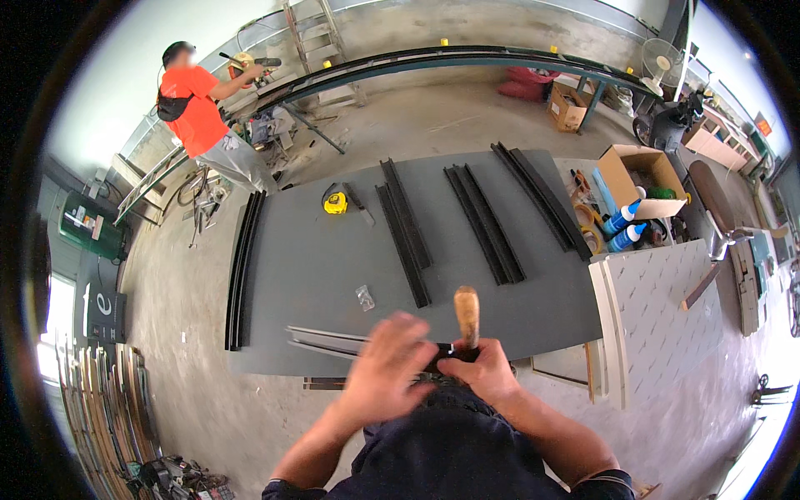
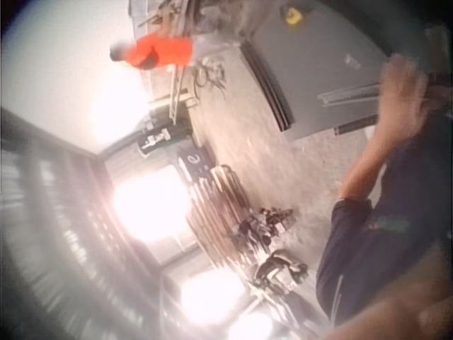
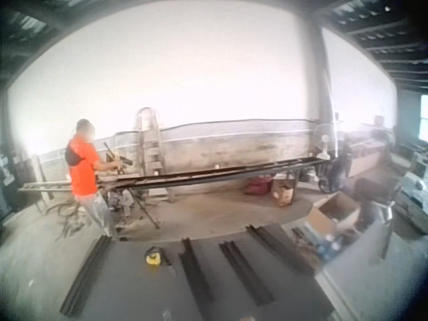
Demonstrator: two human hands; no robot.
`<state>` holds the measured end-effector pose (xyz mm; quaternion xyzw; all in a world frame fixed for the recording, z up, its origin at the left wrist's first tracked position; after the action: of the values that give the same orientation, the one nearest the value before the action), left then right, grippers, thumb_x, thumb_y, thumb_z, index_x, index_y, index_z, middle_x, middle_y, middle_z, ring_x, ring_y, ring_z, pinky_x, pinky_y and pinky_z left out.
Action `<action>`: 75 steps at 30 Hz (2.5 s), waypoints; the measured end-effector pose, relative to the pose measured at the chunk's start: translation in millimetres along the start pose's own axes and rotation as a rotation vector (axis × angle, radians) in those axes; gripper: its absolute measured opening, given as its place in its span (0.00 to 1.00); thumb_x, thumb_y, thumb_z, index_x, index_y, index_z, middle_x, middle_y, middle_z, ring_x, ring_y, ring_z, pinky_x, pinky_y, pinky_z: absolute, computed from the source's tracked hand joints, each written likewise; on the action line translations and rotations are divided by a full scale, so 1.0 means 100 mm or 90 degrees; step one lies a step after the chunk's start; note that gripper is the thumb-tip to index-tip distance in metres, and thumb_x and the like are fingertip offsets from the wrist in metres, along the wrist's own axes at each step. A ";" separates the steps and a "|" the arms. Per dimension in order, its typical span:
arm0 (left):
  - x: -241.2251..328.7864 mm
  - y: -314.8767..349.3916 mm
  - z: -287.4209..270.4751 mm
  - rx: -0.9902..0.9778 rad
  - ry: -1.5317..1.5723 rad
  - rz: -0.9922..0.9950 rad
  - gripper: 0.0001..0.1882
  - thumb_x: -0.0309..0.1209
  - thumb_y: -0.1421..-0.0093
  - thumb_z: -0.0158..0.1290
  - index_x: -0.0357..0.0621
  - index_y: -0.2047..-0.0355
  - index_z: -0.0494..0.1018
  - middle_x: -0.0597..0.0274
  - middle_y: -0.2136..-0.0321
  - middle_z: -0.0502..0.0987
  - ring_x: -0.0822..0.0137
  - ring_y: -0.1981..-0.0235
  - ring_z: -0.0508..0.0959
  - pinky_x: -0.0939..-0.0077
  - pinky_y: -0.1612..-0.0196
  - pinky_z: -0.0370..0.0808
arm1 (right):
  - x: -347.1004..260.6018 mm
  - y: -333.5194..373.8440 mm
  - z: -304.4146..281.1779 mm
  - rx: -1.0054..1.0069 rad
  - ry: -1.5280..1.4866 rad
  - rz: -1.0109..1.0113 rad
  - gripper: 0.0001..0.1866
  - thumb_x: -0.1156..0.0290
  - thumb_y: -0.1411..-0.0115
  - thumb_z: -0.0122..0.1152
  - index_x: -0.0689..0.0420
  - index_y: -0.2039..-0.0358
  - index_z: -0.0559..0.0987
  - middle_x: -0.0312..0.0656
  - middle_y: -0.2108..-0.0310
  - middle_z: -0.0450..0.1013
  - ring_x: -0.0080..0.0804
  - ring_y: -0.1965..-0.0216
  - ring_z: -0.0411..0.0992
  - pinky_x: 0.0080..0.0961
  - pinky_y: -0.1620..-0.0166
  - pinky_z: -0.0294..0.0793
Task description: The person uses a hand tool to shave or deburr the edges and inner surfaces of black aluminum extrusions over a work table.
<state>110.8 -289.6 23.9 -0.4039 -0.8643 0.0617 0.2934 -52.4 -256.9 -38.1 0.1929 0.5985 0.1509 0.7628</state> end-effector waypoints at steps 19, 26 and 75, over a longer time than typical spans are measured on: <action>0.00 0.40 0.11 -0.396 0.876 -0.385 0.22 0.41 0.32 0.50 0.31 0.51 0.69 0.61 0.68 0.74 0.74 0.69 0.71 0.76 0.61 0.71 | -0.15 0.23 -0.35 0.069 -0.288 -0.113 0.19 0.61 0.33 0.42 0.64 0.63 0.77 0.52 0.67 0.76 0.34 0.70 0.74 0.30 0.66 0.73; 0.23 0.45 0.28 -0.483 0.704 -0.415 0.22 0.47 0.32 0.48 0.35 0.62 0.70 0.57 0.78 0.73 0.70 0.78 0.73 0.72 0.70 0.70 | -0.44 0.55 -0.21 -0.128 0.005 -0.135 0.17 0.65 0.29 0.43 0.66 0.61 0.76 0.42 0.69 0.74 0.25 0.71 0.74 0.19 0.67 0.74; 0.35 0.17 -0.11 0.009 0.177 -0.139 0.26 0.43 0.61 0.74 0.43 0.77 0.69 0.61 0.81 0.73 0.62 0.82 0.76 0.72 0.80 0.71 | -0.71 0.79 0.00 -0.128 0.261 -0.315 0.06 0.79 0.45 0.63 0.60 0.67 0.75 0.44 0.63 0.75 0.33 0.63 0.75 0.27 0.60 0.72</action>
<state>110.6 -253.4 42.8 -0.3101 -0.8537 -0.0208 0.4178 -69.5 -219.9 59.6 -0.0687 0.7501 0.0548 0.6555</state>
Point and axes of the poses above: each hand's wrist, its own y-axis away from the middle knuckle, its own z-axis out of the palm, x = y × z, the point moved 5 cm from there along -y, towards the middle knuckle
